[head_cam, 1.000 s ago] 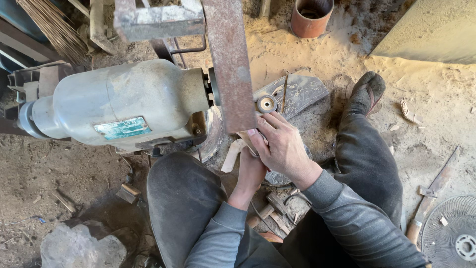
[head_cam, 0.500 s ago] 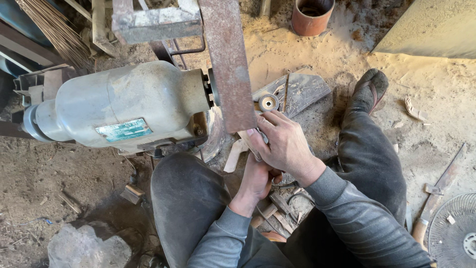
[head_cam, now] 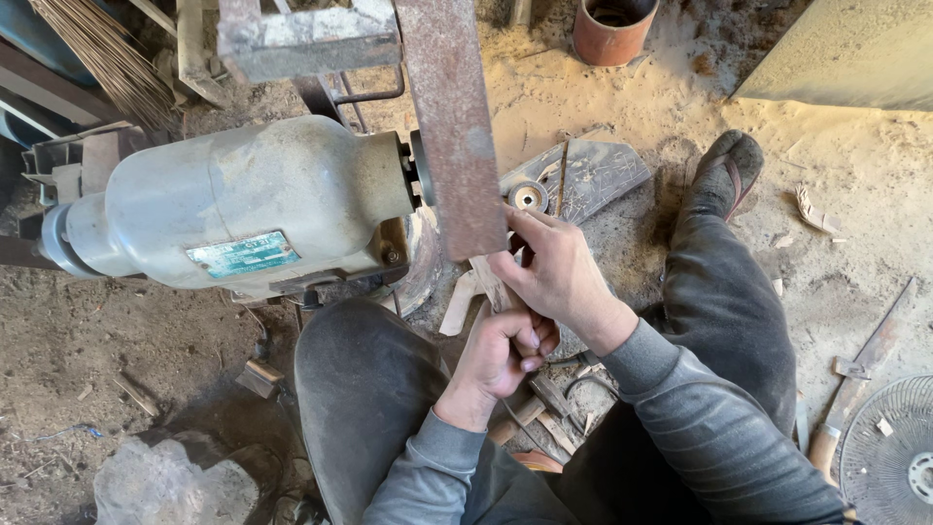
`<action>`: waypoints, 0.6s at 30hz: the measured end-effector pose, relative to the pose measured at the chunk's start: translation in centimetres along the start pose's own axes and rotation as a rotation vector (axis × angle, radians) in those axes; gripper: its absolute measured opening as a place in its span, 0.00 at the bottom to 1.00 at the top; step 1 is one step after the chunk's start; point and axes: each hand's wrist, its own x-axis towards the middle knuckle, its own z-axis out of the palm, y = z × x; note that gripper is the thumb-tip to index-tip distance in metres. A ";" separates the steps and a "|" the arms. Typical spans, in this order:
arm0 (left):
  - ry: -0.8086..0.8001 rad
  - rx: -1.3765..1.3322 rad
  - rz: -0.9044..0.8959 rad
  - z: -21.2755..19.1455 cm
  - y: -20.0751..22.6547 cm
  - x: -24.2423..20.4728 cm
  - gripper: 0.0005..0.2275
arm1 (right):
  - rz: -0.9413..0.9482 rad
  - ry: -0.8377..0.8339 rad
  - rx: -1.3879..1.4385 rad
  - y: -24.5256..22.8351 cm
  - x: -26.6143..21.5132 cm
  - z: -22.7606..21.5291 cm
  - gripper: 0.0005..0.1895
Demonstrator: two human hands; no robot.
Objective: The person sits on the floor and uses a belt sander to smooth and shape a small wooden piece. They rotate the piece to sand multiple sides, then use a metal file to refine edges and contours.
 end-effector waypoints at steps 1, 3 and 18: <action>-0.010 0.002 -0.001 -0.3 0.0 0.0 0.04 | 0.002 0.000 0.029 0.1 0.1 0.1 0.23; -0.031 0.005 -0.005 -0.8 -0.1 0.1 0.03 | 0.007 0.001 0.087 0.3 0.4 0.3 0.23; -0.062 -0.051 -0.045 -1.1 1.4 -0.1 0.06 | -0.009 -0.030 0.122 1.8 2.7 2.3 0.22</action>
